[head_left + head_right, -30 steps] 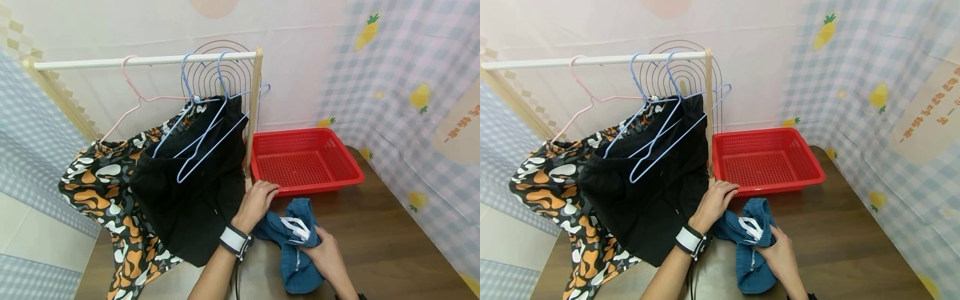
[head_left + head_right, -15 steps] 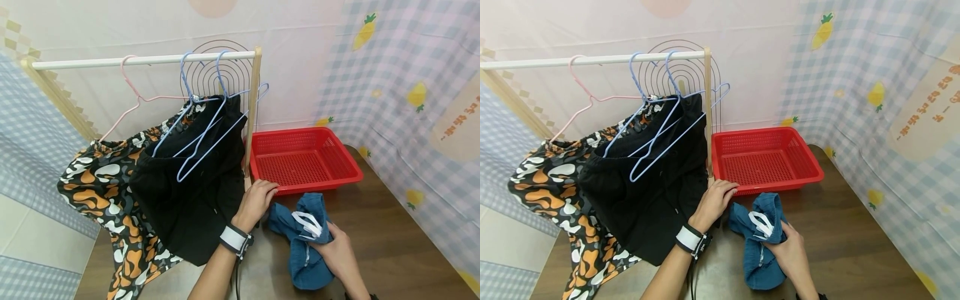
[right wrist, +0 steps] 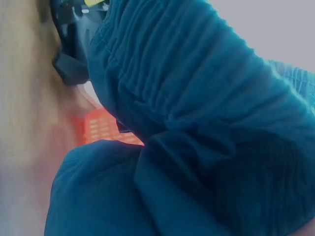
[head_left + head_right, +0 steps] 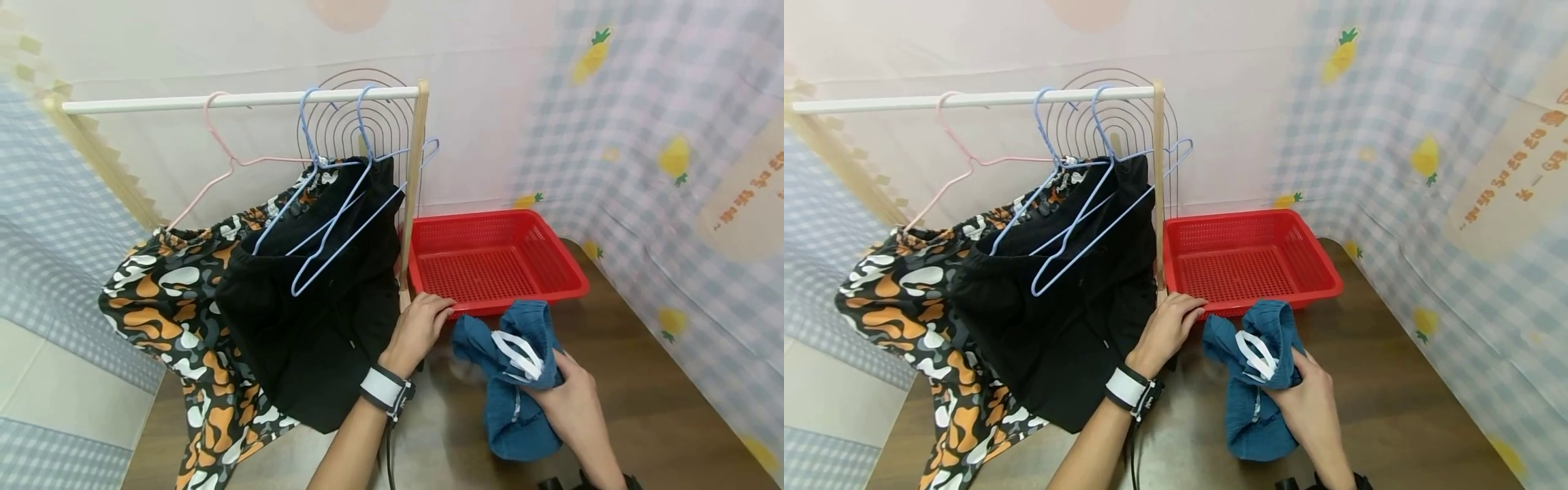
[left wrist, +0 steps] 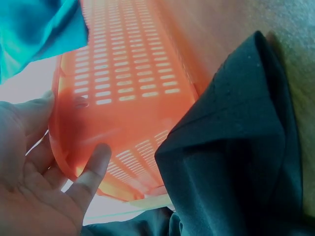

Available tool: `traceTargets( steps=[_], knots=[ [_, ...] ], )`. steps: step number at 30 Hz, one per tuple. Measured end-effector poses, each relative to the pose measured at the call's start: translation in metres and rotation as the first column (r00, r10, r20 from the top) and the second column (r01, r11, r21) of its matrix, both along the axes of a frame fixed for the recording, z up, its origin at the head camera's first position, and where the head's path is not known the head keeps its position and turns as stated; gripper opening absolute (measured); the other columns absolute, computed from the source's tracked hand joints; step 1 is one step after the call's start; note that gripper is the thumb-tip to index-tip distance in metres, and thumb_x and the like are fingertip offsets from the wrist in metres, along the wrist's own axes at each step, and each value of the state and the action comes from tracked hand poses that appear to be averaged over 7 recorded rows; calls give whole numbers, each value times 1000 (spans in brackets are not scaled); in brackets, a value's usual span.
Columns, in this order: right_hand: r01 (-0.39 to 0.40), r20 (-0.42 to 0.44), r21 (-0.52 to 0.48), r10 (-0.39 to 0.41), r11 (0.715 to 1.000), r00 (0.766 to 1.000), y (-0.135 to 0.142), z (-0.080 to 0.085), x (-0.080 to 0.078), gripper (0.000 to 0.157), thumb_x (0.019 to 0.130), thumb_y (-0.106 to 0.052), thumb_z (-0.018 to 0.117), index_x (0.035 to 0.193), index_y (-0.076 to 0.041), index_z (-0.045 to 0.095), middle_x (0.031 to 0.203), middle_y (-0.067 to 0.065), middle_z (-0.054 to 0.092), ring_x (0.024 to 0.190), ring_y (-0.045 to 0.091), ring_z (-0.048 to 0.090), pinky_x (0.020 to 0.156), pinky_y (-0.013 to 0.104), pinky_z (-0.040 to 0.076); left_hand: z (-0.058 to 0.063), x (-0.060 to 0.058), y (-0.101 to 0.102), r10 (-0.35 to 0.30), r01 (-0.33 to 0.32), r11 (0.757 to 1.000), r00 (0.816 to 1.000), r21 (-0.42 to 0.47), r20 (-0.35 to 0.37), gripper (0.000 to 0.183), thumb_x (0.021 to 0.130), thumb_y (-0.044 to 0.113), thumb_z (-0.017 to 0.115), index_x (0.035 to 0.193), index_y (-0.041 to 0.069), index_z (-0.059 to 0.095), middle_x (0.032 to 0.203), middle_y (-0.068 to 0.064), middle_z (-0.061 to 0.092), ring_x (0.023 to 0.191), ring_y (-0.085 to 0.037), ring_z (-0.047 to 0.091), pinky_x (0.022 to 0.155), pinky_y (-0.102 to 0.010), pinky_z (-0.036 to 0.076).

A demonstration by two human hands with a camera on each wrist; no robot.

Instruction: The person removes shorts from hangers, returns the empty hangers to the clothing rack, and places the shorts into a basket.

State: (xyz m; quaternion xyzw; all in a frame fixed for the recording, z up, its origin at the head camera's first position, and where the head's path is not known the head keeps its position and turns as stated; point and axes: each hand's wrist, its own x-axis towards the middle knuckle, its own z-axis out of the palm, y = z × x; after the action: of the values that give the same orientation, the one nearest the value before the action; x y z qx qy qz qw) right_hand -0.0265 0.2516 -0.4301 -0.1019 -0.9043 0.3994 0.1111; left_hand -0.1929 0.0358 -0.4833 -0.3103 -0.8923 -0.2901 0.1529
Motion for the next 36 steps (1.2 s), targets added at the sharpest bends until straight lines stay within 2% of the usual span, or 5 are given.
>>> traceTargets(
  steps=[6, 11, 23, 31, 36],
  knots=[
    [-5, -80, 36, 8, 999, 997, 2, 6, -9, 52, 83, -7, 88, 129, 6, 69, 130, 34, 65, 116, 51, 64, 95, 70, 49, -2, 0, 0, -13, 13, 1000, 1000, 1, 4, 24, 107, 20, 65, 126, 13, 78, 116, 1, 78, 105, -15, 66, 87, -25, 56],
    [-6, -108, 43, 11, 999, 994, 3, 8, -16, 51, 83, -6, 88, 129, 5, 69, 130, 33, 66, 115, 51, 64, 94, 69, 50, -1, 0, 1, -17, 17, 1000, 1000, -4, -1, 23, 107, 20, 65, 125, 15, 79, 116, 2, 78, 106, -13, 66, 88, -23, 56],
    [9, -194, 63, 3, 998, 981, 3, 17, -32, 47, 84, -6, 87, 128, 4, 70, 127, 33, 66, 113, 52, 64, 93, 70, 49, 2, -3, 3, -22, 21, 999, 1000, -24, -13, 24, 108, 19, 64, 126, 14, 78, 120, 3, 77, 112, -13, 65, 96, -23, 54],
    [-26, -274, 94, 51, 995, 960, 7, 28, -52, 47, 84, -2, 86, 128, 6, 69, 129, 35, 64, 112, 56, 62, 94, 75, 46, -2, -4, 0, -13, 13, 1000, 1000, 0, -11, 24, 107, 22, 65, 125, 14, 78, 117, 4, 78, 111, -12, 66, 95, -23, 54],
    [-20, -312, 101, 51, 995, 949, 9, 36, -70, 43, 86, -4, 85, 125, 5, 70, 124, 35, 66, 108, 53, 63, 93, 73, 47, -2, -4, -1, -15, 15, 1000, 1000, -6, -13, 23, 107, 23, 65, 123, 15, 79, 115, 4, 78, 108, -12, 65, 91, -21, 55]
  ],
)
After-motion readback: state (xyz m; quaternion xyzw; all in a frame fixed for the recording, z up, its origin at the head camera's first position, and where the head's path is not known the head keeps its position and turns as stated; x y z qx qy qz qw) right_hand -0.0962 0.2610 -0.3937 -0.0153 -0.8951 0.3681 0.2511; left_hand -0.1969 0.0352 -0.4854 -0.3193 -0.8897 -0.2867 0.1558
